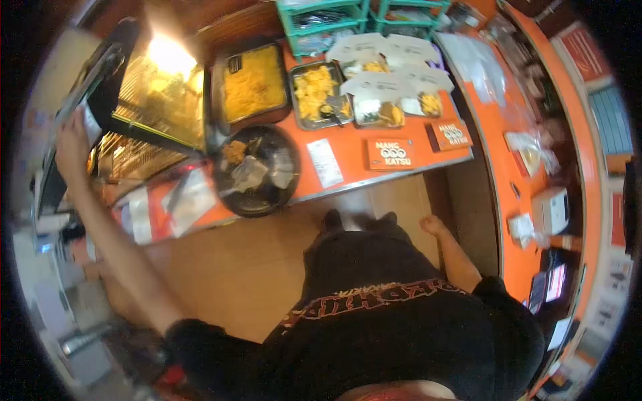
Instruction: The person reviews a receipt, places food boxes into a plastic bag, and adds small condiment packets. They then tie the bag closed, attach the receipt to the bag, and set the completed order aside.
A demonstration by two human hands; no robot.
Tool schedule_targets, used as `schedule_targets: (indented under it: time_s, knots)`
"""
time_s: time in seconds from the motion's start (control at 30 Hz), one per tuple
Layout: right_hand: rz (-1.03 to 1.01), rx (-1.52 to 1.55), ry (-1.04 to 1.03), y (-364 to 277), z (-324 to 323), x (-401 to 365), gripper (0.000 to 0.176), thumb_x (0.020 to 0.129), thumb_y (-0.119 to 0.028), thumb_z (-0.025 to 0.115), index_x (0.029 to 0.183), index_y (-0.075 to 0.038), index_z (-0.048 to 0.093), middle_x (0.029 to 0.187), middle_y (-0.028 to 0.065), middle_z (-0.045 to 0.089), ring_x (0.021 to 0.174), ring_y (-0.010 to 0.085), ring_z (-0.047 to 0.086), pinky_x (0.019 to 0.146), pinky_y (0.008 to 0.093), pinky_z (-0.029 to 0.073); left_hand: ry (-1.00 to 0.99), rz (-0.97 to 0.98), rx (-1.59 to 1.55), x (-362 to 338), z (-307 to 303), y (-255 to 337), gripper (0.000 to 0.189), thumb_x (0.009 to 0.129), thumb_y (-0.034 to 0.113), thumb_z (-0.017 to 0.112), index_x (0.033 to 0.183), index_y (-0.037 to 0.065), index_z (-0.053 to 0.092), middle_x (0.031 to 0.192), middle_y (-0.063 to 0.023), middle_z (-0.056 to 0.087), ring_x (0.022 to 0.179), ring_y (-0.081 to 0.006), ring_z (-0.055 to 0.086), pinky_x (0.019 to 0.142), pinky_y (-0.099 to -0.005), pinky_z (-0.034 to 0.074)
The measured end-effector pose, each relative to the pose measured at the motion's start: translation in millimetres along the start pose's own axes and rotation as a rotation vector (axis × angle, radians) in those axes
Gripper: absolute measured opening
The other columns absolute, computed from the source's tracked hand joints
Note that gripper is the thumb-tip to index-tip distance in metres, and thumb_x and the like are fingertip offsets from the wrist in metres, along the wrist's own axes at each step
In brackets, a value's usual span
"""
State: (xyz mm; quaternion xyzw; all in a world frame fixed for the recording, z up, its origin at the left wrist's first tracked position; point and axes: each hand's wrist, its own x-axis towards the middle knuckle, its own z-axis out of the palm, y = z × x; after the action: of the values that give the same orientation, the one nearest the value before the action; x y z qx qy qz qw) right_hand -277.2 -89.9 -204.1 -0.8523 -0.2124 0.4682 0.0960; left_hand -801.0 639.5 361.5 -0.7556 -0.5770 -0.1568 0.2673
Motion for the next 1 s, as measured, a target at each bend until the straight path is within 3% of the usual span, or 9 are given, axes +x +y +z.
schedule_targets:
  time_s: [0.17, 0.4, 0.57, 0.7, 0.73, 0.8, 0.87, 0.93, 1.0]
  knots:
    - [-0.1, 0.235, 0.001, -32.6, 7.2, 5.0, 0.03, 0.093, -0.026, 0.062, 0.112, -0.003, 0.068, 0.094, 0.0089, 0.071, 0.079, 0.0175, 0.066, 0.076, 0.0344, 0.053, 0.072, 0.184, -0.156, 2.8, 14.2, -21.2, 0.051, 0.104, 0.046, 0.039, 0.129, 0.008, 0.062, 0.133, -0.0205, 0.058, 0.12, -0.042, 0.055, 0.1, -0.0486, 0.043]
    - [-0.101, 0.108, 0.005, -52.4, 3.7, -9.3, 0.029, 0.089, -0.026, 0.067, 0.112, -0.008, 0.069, 0.098, 0.01, 0.071, 0.084, 0.0184, 0.068, 0.079, 0.0343, 0.054, 0.283, 0.197, 0.305, -17.7, 24.6, -18.5, 0.056, 0.102, 0.057, 0.034, 0.134, 0.018, 0.058, 0.131, -0.0169, 0.06, 0.122, -0.0377, 0.054, 0.102, -0.0519, 0.04]
    - [-0.218, 0.085, 0.104, -47.1, -12.6, -0.7, 0.028, 0.084, -0.026, 0.072, 0.102, -0.006, 0.071, 0.099, 0.0165, 0.072, 0.092, 0.0318, 0.069, 0.083, 0.04, 0.054, 0.248, 0.323, -0.013, -3.0, 38.4, -26.0, 0.061, 0.101, 0.055, 0.041, 0.135, 0.007, 0.056, 0.133, -0.0193, 0.058, 0.122, -0.0424, 0.053, 0.105, -0.0512, 0.037]
    - [-0.332, -0.07, 0.405, -105.3, -65.1, -16.2, 0.044, 0.077, -0.028, 0.076, 0.114, -0.008, 0.067, 0.116, 0.0179, 0.064, 0.108, 0.036, 0.061, 0.092, 0.041, 0.05, 0.573, 0.337, 0.147, -38.4, 12.2, 29.0, 0.059, 0.1, 0.048, 0.05, 0.13, -0.003, 0.056, 0.132, -0.0266, 0.056, 0.121, -0.0447, 0.052, 0.104, -0.0485, 0.039]
    - [-0.464, -0.136, 0.55, -122.9, -78.3, -21.2, 0.052, 0.074, -0.029, 0.078, 0.12, -0.009, 0.064, 0.124, 0.017, 0.061, 0.116, 0.0355, 0.058, 0.097, 0.0416, 0.047, 0.733, 0.356, -0.024, -64.2, -3.6, 75.1, 0.057, 0.1, 0.046, 0.053, 0.127, -0.004, 0.057, 0.132, -0.0273, 0.056, 0.122, -0.0443, 0.051, 0.105, -0.0484, 0.04]
    - [-0.614, -0.208, 0.66, -188.2, -110.3, -40.4, 0.075, 0.064, -0.028, 0.085, 0.133, -0.016, 0.057, 0.139, 0.0157, 0.048, 0.132, 0.0372, 0.044, 0.106, 0.0488, 0.039, 0.465, 0.138, -0.605, -119.2, 8.1, 154.1, 0.054, 0.096, 0.039, 0.062, 0.128, -0.004, 0.056, 0.132, -0.0264, 0.056, 0.123, -0.0401, 0.053, 0.106, -0.0485, 0.039]
    - [-0.724, -0.206, 0.537, -229.4, -122.6, -22.6, 0.094, 0.056, -0.03, 0.09, 0.142, -0.025, 0.05, 0.147, 0.0181, 0.039, 0.139, 0.0424, 0.031, 0.111, 0.0578, 0.029, 0.369, 0.283, -1.146, -196.9, 37.2, 277.2, 0.048, 0.091, 0.028, 0.069, 0.128, -0.002, 0.057, 0.141, -0.0225, 0.051, 0.134, -0.0354, 0.046, 0.112, -0.0457, 0.035]
    - [-0.901, -0.537, 0.474, -241.3, -116.2, 28.5, 0.112, 0.053, -0.035, 0.092, 0.151, -0.036, 0.037, 0.151, 0.0254, 0.03, 0.138, 0.0462, 0.03, 0.111, 0.0601, 0.027, -0.106, 0.409, -0.76, -266.1, 9.2, 377.0, 0.046, 0.089, 0.02, 0.068, 0.129, 0.0, 0.057, 0.143, -0.0235, 0.049, 0.136, -0.039, 0.043, 0.112, -0.0471, 0.034]
    - [-0.917, -0.602, 0.38, -249.3, -112.6, 61.3, 0.11, 0.054, -0.032, 0.092, 0.15, -0.036, 0.037, 0.148, 0.0246, 0.033, 0.137, 0.0455, 0.032, 0.111, 0.0596, 0.027, -0.189, 0.46, -1.0, -323.9, 46.2, 451.7, 0.045, 0.085, 0.017, 0.066, 0.126, 0.002, 0.057, 0.137, -0.026, 0.051, 0.129, -0.041, 0.048, 0.108, -0.0482, 0.039]
